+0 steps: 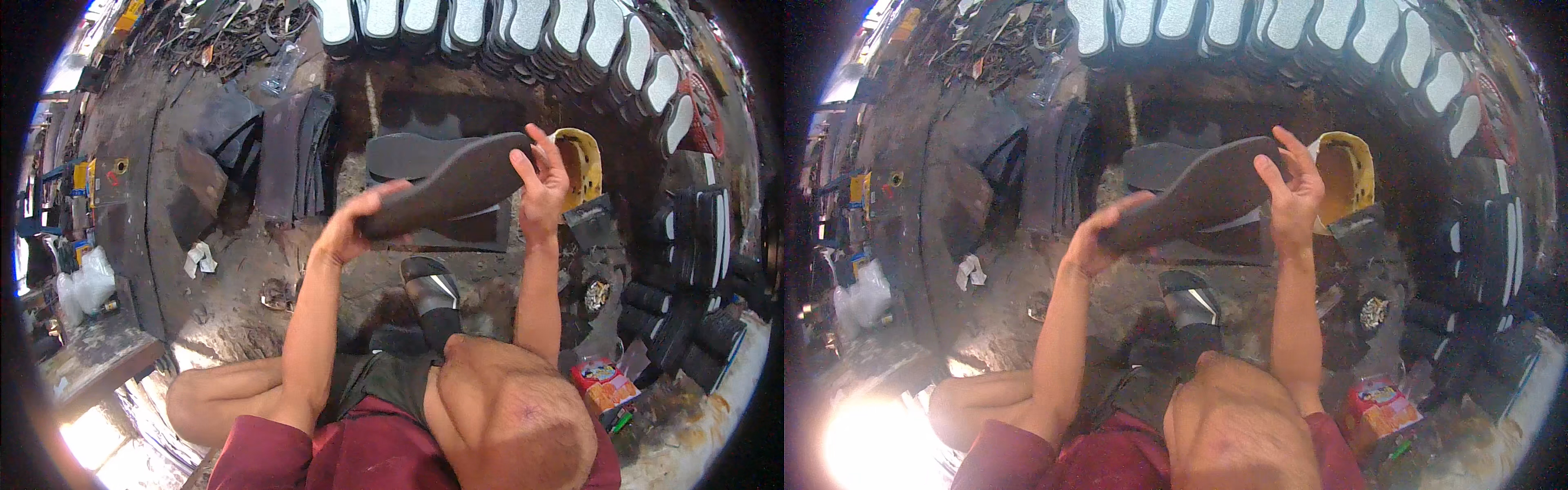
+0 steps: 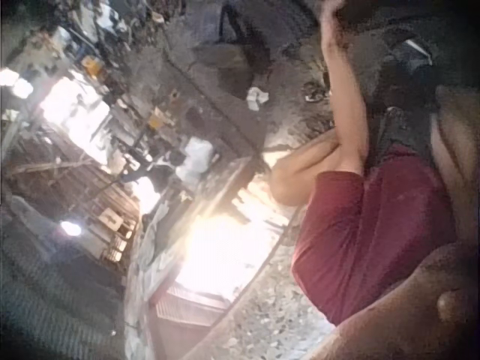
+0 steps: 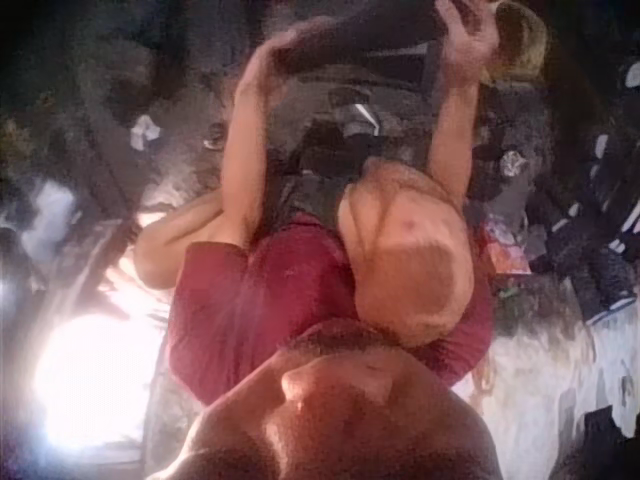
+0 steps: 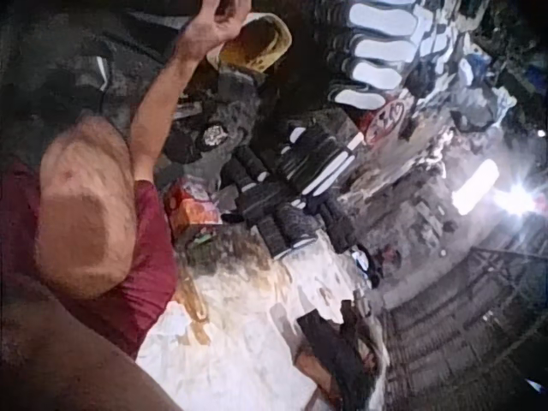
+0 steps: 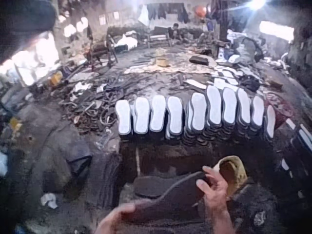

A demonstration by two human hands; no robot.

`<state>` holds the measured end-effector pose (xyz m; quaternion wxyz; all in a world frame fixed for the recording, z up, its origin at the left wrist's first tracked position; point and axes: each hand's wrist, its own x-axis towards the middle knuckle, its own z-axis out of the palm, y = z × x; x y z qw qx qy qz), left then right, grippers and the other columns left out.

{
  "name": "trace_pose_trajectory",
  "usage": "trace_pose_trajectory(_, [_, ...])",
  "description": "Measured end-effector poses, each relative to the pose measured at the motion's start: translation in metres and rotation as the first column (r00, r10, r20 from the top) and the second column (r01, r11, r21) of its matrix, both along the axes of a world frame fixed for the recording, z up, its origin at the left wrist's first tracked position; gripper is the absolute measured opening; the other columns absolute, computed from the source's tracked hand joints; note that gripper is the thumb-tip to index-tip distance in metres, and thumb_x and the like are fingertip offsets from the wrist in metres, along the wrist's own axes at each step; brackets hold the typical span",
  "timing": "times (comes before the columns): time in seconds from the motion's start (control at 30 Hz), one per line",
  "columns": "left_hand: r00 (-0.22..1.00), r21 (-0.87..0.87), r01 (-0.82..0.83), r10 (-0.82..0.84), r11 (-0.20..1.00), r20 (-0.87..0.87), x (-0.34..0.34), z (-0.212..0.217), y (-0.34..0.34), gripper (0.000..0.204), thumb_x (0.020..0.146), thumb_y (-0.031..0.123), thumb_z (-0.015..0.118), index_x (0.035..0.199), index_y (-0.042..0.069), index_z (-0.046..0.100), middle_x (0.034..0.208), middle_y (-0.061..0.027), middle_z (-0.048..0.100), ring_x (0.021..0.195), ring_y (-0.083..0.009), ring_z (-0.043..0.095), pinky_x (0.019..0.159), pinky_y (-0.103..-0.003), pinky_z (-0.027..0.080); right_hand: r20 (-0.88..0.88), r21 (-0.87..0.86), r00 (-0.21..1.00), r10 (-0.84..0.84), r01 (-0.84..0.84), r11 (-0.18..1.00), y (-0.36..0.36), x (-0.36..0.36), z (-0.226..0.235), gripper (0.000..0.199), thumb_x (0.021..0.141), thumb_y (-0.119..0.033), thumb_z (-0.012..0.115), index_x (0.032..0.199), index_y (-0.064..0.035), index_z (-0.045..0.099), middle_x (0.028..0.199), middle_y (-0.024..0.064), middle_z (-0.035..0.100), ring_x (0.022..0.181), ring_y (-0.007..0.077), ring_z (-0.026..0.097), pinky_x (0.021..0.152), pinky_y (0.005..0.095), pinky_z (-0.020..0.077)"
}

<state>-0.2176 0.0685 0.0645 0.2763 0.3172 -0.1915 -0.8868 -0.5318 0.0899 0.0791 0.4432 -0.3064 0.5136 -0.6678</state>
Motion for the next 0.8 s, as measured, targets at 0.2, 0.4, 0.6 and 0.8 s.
trace_pose_trajectory(0.2, [0.738,-0.208,-0.077,0.196,0.975,0.646,-0.002,-0.052,-0.011,0.068,0.083,0.006,0.083,0.142,-0.004,0.051,0.123,-0.0141,0.068,0.104,-0.0235,0.07,0.081,-0.04,0.064,-0.063,0.503,0.995,0.075,-0.034,0.864,0.017,-0.011,-0.082,0.06,0.079,-0.006,0.087,0.136,-0.0112,0.069,0.115,0.0062,0.071,0.091,0.0127,0.067,0.071,0.0296,0.0519])
trace_pose_trajectory(0.4, [0.518,-0.29,-0.075,0.286,0.954,0.807,-0.013,-0.071,-0.001,0.072,0.075,0.009,0.09,0.137,-0.006,0.056,0.108,-0.0148,0.072,0.094,-0.0218,0.071,0.079,-0.033,0.059,-0.141,0.628,0.986,0.089,0.02,0.778,0.033,-0.015,-0.127,0.066,0.074,-0.009,0.088,0.136,-0.0044,0.067,0.126,0.0177,0.069,0.096,0.0214,0.07,0.073,0.0351,0.0575])
trace_pose_trajectory(0.6, [0.373,-0.312,0.038,0.276,0.949,0.886,-0.014,-0.079,-0.003,0.071,0.074,0.008,0.089,0.137,-0.004,0.058,0.112,-0.0149,0.071,0.095,-0.0199,0.07,0.08,-0.031,0.056,-0.145,0.636,0.985,0.088,0.025,0.771,0.033,-0.013,-0.131,0.054,0.075,-0.005,0.087,0.127,-0.0024,0.069,0.103,0.0068,0.071,0.086,0.0154,0.069,0.069,0.031,0.0553])
trace_pose_trajectory(0.8, [0.453,-0.299,-0.076,0.3,0.951,0.84,-0.013,-0.093,0.003,0.069,0.075,0.007,0.089,0.137,-0.002,0.06,0.115,-0.0144,0.07,0.099,-0.0203,0.069,0.085,-0.033,0.055,-0.21,0.605,0.97,0.123,0.03,0.796,0.037,-0.013,-0.14,0.057,0.073,-0.01,0.088,0.127,-0.0026,0.07,0.108,0.0115,0.071,0.091,0.0178,0.07,0.069,0.031,0.0566])
